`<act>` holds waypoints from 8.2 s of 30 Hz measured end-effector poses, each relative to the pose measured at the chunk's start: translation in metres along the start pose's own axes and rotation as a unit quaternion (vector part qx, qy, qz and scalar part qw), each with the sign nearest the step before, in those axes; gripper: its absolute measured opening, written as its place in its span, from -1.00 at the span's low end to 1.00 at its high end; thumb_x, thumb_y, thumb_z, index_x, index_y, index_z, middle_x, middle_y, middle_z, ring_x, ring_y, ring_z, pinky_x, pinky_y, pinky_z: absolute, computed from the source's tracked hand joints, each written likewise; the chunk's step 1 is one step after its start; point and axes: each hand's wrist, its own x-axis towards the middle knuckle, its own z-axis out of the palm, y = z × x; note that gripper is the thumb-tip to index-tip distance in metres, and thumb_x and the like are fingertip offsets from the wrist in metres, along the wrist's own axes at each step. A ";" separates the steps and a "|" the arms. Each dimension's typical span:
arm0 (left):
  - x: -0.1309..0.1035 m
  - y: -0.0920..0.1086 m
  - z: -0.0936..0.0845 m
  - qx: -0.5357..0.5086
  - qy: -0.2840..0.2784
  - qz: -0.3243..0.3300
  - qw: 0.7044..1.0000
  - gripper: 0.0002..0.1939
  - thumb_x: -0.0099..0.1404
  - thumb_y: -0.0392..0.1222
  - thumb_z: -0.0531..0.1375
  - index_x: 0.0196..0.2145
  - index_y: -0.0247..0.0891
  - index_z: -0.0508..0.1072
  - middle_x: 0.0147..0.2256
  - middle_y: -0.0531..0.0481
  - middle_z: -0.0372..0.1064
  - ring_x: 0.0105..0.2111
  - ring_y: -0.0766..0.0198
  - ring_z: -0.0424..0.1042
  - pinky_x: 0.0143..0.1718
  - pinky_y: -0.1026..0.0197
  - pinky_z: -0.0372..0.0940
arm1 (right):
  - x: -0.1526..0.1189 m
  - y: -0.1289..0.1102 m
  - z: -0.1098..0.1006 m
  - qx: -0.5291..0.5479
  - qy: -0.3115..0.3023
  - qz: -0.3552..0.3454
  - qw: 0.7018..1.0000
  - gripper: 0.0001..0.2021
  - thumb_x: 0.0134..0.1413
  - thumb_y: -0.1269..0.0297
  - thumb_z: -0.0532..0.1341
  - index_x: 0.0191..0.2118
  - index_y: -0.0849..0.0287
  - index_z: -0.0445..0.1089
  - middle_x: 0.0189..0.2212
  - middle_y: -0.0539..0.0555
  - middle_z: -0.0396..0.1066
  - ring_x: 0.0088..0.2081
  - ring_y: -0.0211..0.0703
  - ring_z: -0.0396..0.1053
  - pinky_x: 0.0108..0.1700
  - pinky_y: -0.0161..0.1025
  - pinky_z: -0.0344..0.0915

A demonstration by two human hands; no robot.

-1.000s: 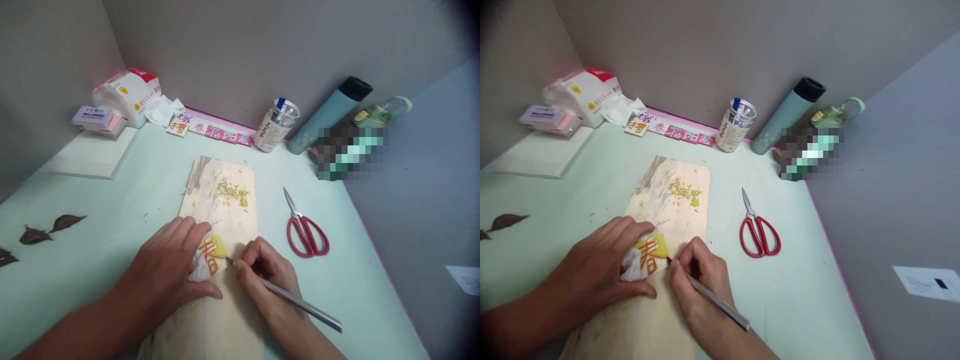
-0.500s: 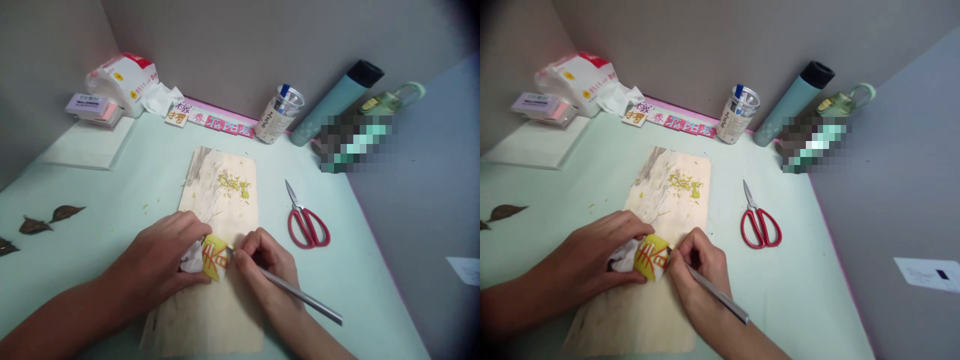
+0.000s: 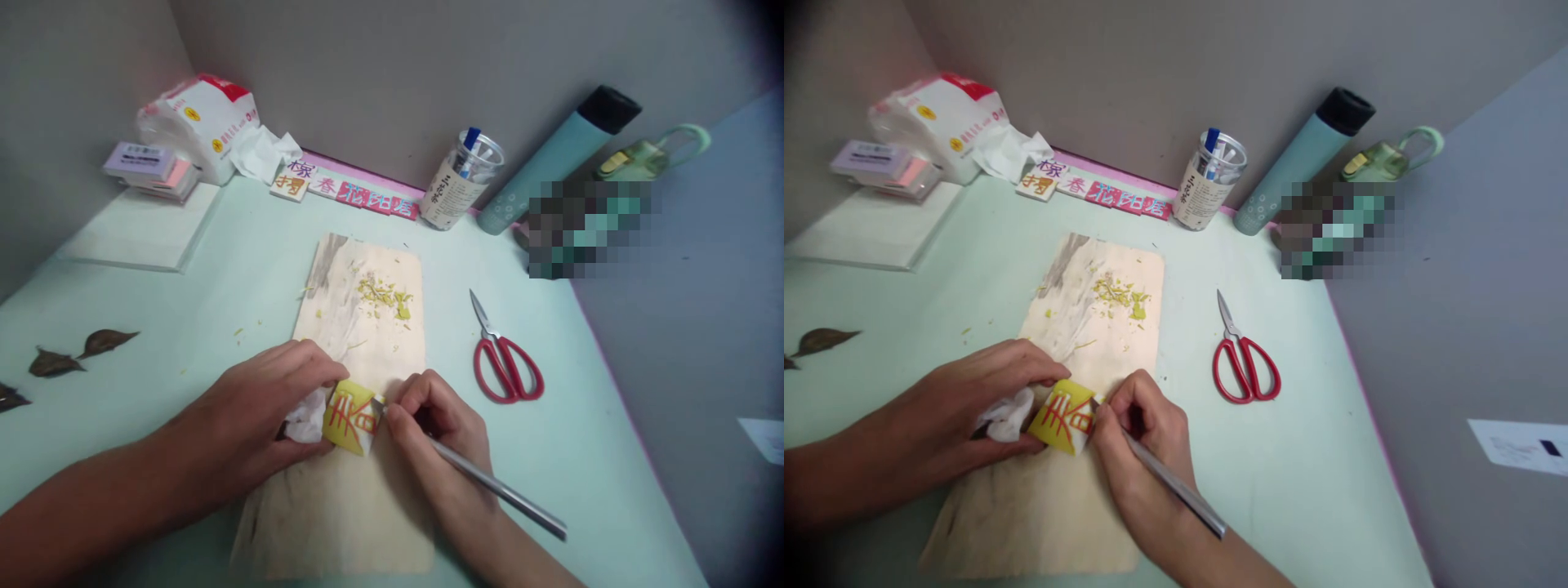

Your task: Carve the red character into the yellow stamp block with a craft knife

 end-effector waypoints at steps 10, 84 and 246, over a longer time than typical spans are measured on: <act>-0.001 -0.001 0.012 -0.011 0.045 -0.004 0.999 -0.50 0.24 -0.21 0.43 0.07 0.05 0.38 -0.10 0.11 0.42 -0.13 0.12 0.43 -0.16 0.14 0.33 | -0.005 0.013 0.005 0.006 0.009 -0.043 0.999 -0.74 0.31 0.29 0.20 -0.43 0.06 0.18 -0.44 0.01 0.36 -0.43 -0.19 0.23 -0.43 -0.23 0.12; -0.001 0.001 0.015 -0.012 0.054 -0.039 0.998 -0.56 0.19 -0.19 0.47 -0.01 -0.04 0.45 -0.14 0.11 0.44 -0.15 0.10 0.42 -0.16 0.09 0.27 | -0.002 0.017 0.006 0.002 -0.051 -0.133 0.990 -0.75 0.31 0.41 0.17 -0.40 0.06 0.15 -0.46 -0.05 0.27 -0.45 -0.21 0.20 -0.42 -0.25 0.11; 0.004 0.031 0.025 0.065 0.039 -0.117 0.990 -0.51 0.09 -0.29 0.42 -0.04 -0.16 0.39 -0.06 -0.10 0.40 -0.11 -0.08 0.47 -0.12 -0.11 0.39 | -0.005 0.005 -0.005 0.032 0.039 -0.064 0.997 -0.84 0.35 0.20 0.26 -0.29 0.08 0.45 -0.45 -0.03 0.41 -0.44 -0.21 0.31 -0.44 -0.32 0.24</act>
